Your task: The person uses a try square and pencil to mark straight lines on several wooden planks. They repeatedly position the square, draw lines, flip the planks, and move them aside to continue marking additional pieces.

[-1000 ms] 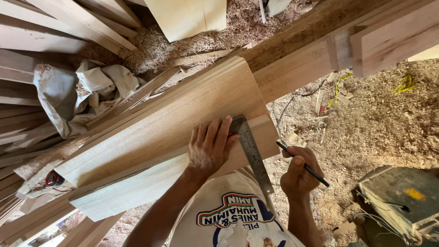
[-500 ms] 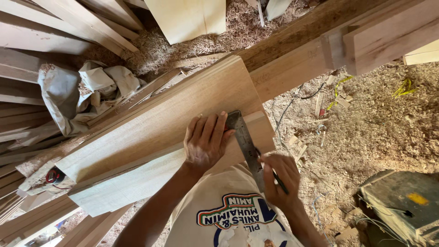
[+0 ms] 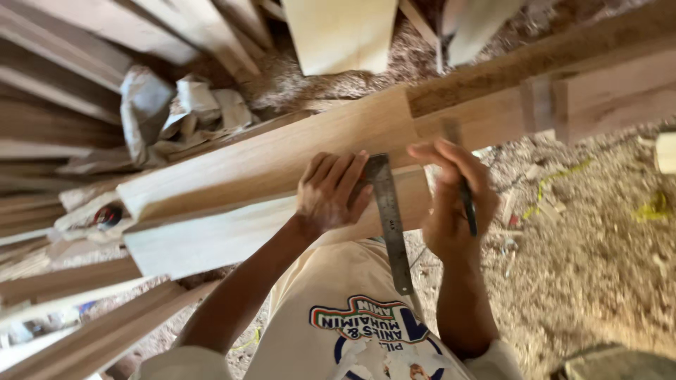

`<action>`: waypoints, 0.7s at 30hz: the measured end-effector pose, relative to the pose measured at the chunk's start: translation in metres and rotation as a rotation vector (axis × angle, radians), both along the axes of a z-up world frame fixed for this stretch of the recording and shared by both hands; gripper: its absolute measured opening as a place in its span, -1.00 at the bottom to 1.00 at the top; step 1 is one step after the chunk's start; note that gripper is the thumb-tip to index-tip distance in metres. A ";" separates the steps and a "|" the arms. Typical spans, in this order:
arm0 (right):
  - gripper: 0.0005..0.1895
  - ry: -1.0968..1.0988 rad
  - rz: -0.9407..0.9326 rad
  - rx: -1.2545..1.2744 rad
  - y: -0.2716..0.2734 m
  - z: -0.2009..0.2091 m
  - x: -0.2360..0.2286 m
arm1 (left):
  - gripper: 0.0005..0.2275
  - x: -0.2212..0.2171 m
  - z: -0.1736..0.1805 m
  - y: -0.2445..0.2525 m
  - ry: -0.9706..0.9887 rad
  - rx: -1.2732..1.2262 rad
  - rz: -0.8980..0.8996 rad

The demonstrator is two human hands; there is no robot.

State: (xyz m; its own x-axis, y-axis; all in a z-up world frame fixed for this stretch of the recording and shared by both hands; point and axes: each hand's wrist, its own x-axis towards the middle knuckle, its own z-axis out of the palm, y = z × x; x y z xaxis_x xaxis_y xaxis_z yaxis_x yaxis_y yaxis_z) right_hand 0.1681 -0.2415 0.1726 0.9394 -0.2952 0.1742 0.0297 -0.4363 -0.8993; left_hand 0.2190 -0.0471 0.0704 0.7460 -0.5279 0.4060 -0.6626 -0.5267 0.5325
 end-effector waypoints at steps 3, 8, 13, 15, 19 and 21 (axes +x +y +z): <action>-0.80 -0.125 0.054 0.002 -0.003 -0.003 -0.016 | -0.52 -0.004 -0.006 0.002 0.149 -0.063 0.008; -0.29 -0.085 0.143 -0.657 -0.010 -0.048 -0.072 | -0.44 -0.036 -0.007 -0.008 0.216 -0.311 0.197; -0.64 0.046 0.043 -0.734 -0.043 -0.098 -0.102 | -0.09 -0.078 -0.004 0.002 0.055 -0.281 0.178; -0.67 0.008 -0.001 -0.733 -0.059 -0.113 -0.095 | 0.21 -0.080 -0.012 0.025 0.032 0.257 0.261; -0.68 -0.064 -0.078 -0.832 -0.081 -0.118 -0.055 | 0.11 -0.086 -0.030 0.091 0.176 0.479 0.276; -0.74 -0.157 -0.072 -0.846 -0.076 -0.111 -0.041 | 0.09 -0.096 -0.035 0.115 0.266 0.431 0.259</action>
State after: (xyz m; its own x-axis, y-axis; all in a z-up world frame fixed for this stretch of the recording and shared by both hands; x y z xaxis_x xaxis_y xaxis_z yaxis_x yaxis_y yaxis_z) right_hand 0.1273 -0.3176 0.0620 0.8702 -0.0659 0.4883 0.0725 -0.9631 -0.2593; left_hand 0.1233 0.0676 0.0354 0.9204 -0.3902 -0.0248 -0.3552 -0.8611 0.3639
